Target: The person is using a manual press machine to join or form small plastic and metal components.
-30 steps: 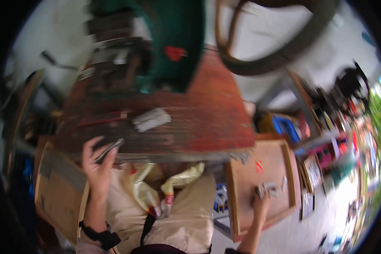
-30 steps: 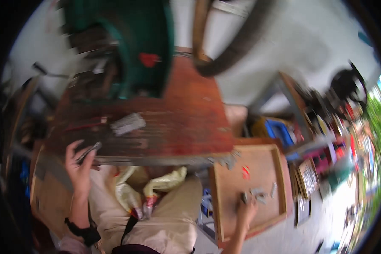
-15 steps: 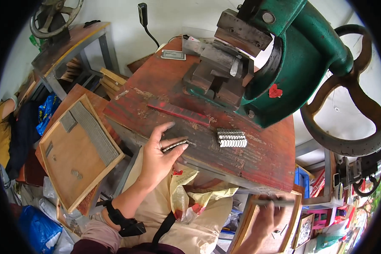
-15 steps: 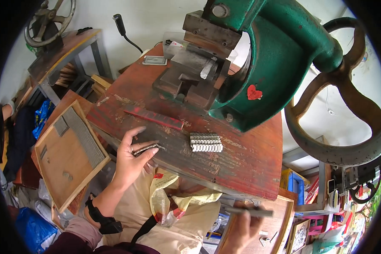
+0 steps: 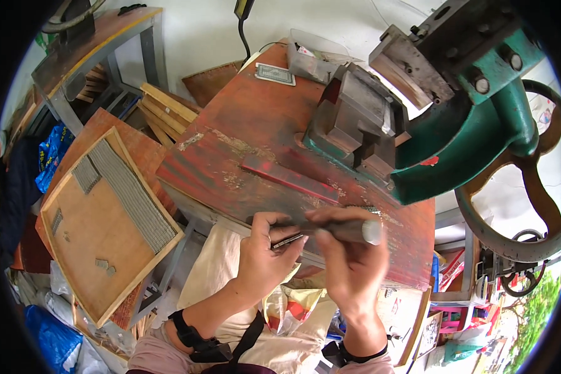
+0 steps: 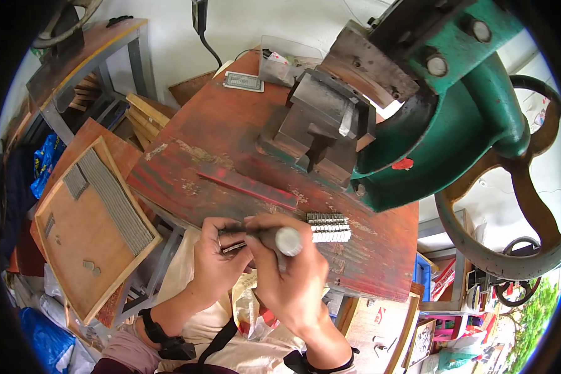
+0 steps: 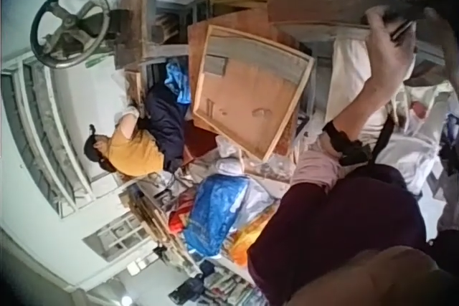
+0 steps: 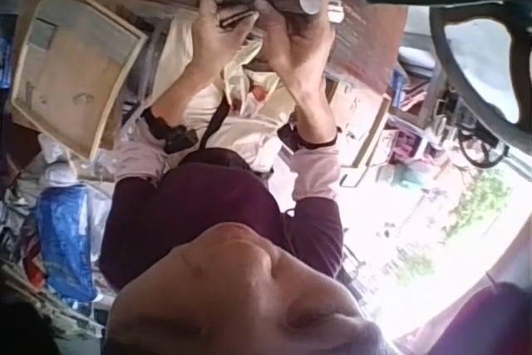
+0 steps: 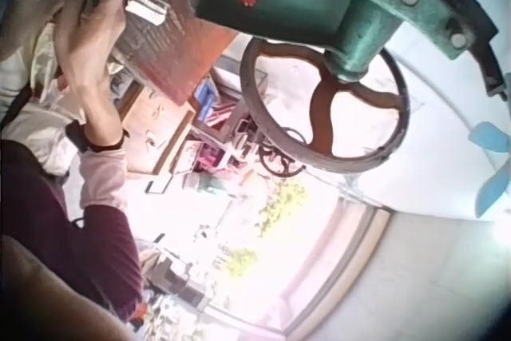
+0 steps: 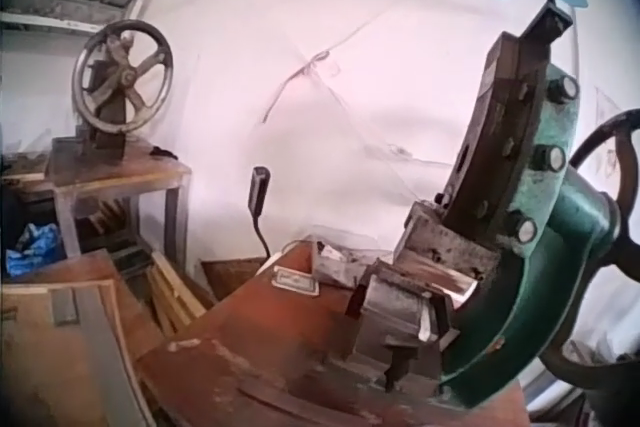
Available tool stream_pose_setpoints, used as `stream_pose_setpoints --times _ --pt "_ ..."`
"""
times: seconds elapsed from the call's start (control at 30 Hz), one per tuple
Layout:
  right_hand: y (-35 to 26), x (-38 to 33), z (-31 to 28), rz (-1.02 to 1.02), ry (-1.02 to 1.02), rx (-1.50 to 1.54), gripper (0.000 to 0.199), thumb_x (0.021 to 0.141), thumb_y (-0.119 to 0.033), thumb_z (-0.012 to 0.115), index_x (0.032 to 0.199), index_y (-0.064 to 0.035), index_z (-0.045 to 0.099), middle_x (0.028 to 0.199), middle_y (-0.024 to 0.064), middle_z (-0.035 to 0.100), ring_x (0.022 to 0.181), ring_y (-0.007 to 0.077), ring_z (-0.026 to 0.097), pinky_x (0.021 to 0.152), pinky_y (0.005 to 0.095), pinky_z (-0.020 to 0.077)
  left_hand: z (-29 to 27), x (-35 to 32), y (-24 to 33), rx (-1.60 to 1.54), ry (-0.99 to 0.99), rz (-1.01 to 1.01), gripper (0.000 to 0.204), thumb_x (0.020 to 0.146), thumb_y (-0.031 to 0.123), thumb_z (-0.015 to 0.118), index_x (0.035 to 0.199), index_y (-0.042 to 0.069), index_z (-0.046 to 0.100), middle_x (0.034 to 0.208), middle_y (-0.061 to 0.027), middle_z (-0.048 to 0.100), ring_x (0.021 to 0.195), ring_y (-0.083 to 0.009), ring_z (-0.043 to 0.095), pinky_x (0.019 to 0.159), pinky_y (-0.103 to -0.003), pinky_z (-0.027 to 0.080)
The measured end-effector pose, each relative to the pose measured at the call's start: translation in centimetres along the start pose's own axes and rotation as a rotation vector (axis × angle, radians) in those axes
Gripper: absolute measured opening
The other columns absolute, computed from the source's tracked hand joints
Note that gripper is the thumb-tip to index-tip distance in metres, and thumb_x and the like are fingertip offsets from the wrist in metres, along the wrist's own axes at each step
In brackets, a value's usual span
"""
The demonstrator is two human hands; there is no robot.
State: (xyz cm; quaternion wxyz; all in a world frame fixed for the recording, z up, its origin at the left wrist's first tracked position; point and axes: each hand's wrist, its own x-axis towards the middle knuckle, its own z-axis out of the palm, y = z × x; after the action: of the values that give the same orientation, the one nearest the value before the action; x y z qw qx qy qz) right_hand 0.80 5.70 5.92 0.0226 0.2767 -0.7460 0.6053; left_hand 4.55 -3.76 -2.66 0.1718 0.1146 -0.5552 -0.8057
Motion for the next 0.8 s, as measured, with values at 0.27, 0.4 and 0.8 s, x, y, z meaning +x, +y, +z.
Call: stream_pose_setpoints --times 0.27,0.4,0.8 --pt "-0.5 -0.1 0.0 -0.038 0.001 0.012 0.023 0.081 0.009 0.060 0.100 0.0036 0.048 0.096 0.0167 0.062 0.089 0.0217 0.064 0.076 0.0295 0.0519 -0.5 0.2 -1.0 0.153 -0.042 0.133 0.034 0.081 0.001 0.065 0.102 -0.001 0.038 0.095 -0.0195 0.067 0.080 -0.0187 0.068 0.064 -0.027 0.054" --pt "-0.2 -0.3 -0.3 -0.102 -0.092 -0.206 0.026 0.081 0.014 0.054 0.104 0.0060 0.044 0.098 0.0198 0.060 0.091 0.0227 0.062 0.078 0.0311 0.0521 -0.2 0.1 -0.2 0.113 -0.033 0.089 0.034 0.081 0.002 0.065 0.101 -0.001 0.038 0.095 -0.0200 0.067 0.079 -0.0211 0.068 0.062 -0.028 0.053" --pt "0.2 -0.7 0.2 -0.077 0.005 -0.024 0.026 0.081 0.007 0.061 0.101 0.0035 0.045 0.096 0.0174 0.063 0.087 0.0231 0.065 0.079 0.0319 0.0516 -0.7 0.1 -1.0 0.213 -0.031 0.143 0.032 0.080 0.003 0.067 0.098 -0.001 0.040 0.092 -0.0200 0.067 0.081 -0.0201 0.068 0.061 -0.029 0.054"
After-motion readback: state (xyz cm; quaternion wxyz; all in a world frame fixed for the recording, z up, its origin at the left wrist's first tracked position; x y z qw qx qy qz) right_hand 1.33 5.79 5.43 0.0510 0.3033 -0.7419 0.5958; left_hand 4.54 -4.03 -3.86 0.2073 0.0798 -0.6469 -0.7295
